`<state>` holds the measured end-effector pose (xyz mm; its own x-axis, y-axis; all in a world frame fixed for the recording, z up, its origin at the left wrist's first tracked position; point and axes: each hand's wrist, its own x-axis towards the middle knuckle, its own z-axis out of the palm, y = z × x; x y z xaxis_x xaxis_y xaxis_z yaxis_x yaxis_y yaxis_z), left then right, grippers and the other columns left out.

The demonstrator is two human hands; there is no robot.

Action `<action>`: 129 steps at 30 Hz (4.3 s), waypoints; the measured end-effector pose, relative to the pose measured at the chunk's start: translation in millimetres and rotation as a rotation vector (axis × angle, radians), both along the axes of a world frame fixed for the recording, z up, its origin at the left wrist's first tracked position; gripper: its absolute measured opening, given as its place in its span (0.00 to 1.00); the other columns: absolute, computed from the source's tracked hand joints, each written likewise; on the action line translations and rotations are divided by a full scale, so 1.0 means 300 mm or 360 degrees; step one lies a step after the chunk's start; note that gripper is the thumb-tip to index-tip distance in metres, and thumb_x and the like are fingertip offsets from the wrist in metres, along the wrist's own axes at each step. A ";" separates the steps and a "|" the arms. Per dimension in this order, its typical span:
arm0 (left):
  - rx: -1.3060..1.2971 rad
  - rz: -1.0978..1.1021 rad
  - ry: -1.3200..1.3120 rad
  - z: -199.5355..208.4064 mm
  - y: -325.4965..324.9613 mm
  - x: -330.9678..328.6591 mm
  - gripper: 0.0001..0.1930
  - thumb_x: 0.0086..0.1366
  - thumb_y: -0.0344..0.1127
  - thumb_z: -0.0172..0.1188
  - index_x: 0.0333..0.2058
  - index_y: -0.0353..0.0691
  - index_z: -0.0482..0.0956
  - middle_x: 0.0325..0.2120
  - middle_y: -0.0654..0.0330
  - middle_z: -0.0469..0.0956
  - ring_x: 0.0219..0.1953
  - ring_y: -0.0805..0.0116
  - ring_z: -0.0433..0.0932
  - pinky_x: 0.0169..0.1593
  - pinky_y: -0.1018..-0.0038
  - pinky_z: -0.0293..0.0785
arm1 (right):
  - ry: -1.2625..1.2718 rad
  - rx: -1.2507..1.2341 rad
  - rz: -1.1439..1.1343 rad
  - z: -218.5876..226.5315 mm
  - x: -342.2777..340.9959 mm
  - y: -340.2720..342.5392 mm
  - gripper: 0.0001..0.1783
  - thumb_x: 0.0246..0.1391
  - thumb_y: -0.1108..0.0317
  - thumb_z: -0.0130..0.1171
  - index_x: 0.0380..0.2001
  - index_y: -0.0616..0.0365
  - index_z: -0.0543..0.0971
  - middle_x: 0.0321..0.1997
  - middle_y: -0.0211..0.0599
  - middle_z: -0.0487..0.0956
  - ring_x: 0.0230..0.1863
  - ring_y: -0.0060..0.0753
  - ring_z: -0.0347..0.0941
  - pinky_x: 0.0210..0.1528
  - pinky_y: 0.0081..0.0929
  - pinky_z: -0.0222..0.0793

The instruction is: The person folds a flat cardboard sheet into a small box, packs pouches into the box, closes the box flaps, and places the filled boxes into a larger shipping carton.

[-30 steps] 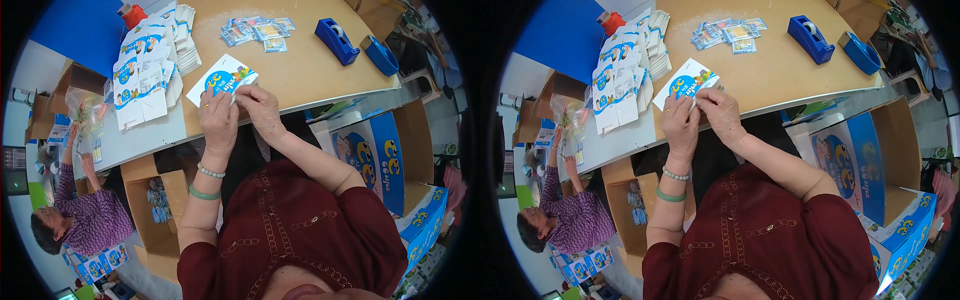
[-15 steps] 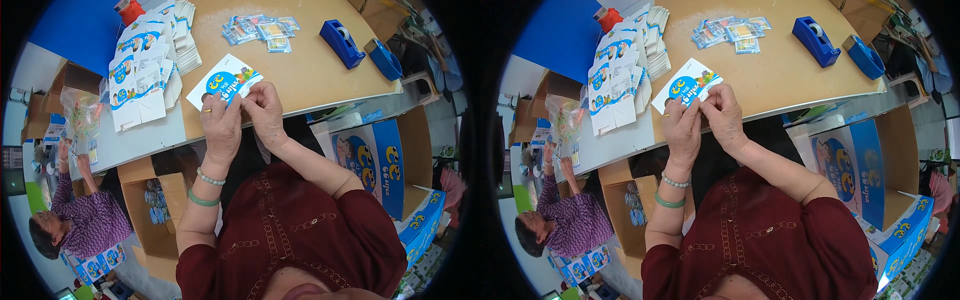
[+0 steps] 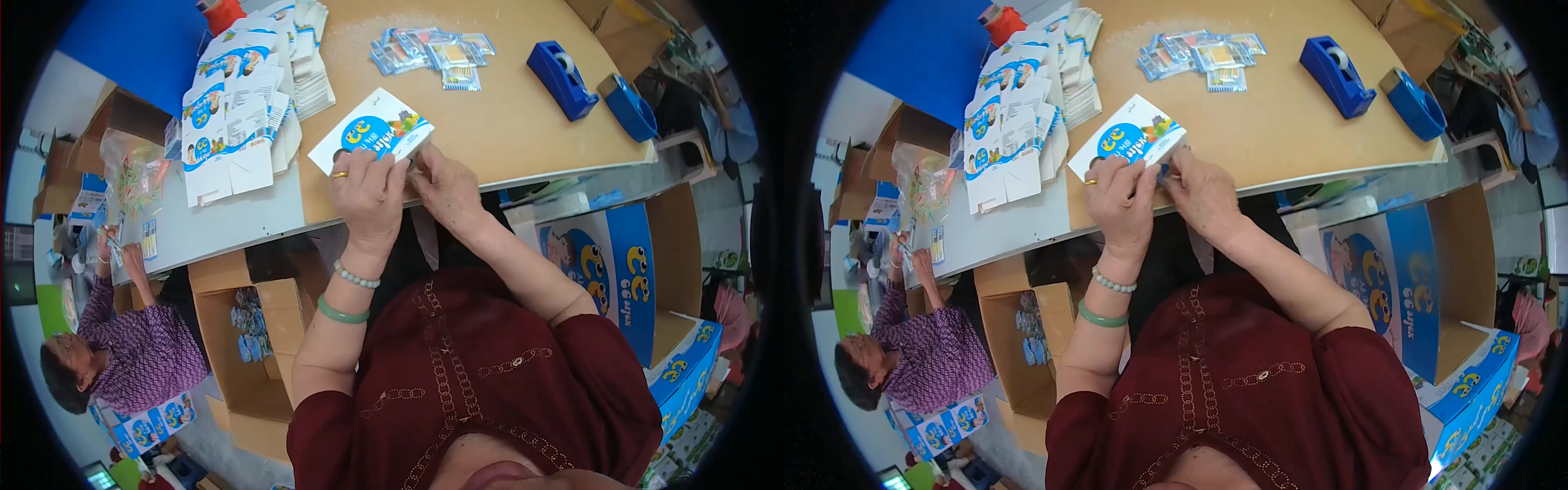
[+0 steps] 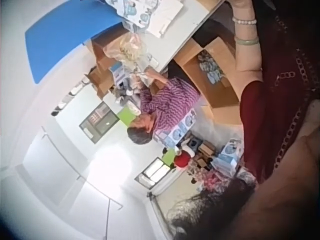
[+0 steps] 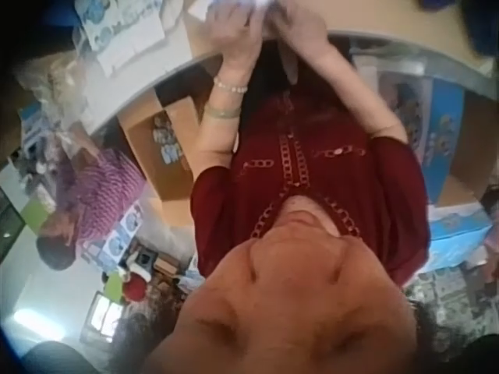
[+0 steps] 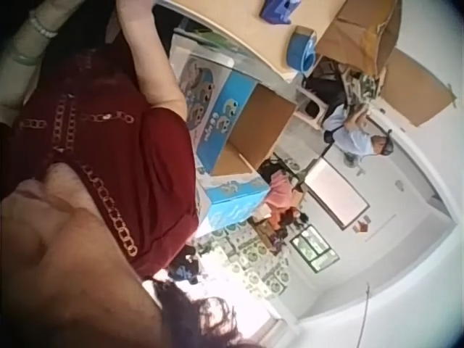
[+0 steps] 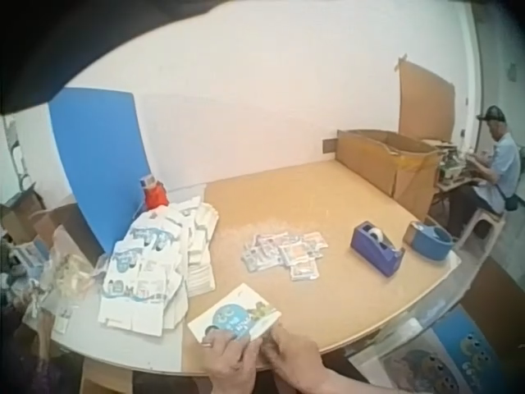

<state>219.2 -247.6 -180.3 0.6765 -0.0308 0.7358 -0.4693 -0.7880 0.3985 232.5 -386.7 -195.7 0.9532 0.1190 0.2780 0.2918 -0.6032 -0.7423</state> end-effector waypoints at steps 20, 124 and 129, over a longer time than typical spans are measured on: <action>-0.0815 -0.0105 0.0269 -0.031 0.179 -0.188 0.20 0.55 0.26 0.63 0.48 0.32 0.74 0.54 0.48 0.69 0.57 0.54 0.69 0.59 0.63 0.63 | -0.0139 -0.1187 0.1150 0.301 0.080 0.071 0.47 0.42 0.48 0.65 0.64 0.54 0.59 0.59 0.60 0.62 0.61 0.60 0.57 0.63 0.48 0.49; 0.0397 -0.1266 -0.0253 0.179 -0.353 -0.010 0.12 0.63 0.30 0.60 0.45 0.36 0.78 0.51 0.38 0.71 0.51 0.43 0.74 0.52 0.60 0.72 | -0.1122 -0.0164 -0.0329 0.838 -0.663 -0.796 0.07 0.47 0.74 0.61 0.32 0.62 0.76 0.33 0.40 0.77 0.40 0.42 0.74 0.40 0.34 0.71; 0.0104 -0.1291 -0.0545 0.609 -0.360 -0.089 0.11 0.62 0.25 0.59 0.43 0.31 0.78 0.51 0.42 0.72 0.55 0.48 0.71 0.54 0.64 0.71 | -0.1953 -0.0173 0.0224 1.025 -0.966 -0.533 0.04 0.51 0.73 0.55 0.29 0.60 0.78 0.27 0.35 0.77 0.27 0.32 0.74 0.24 0.23 0.67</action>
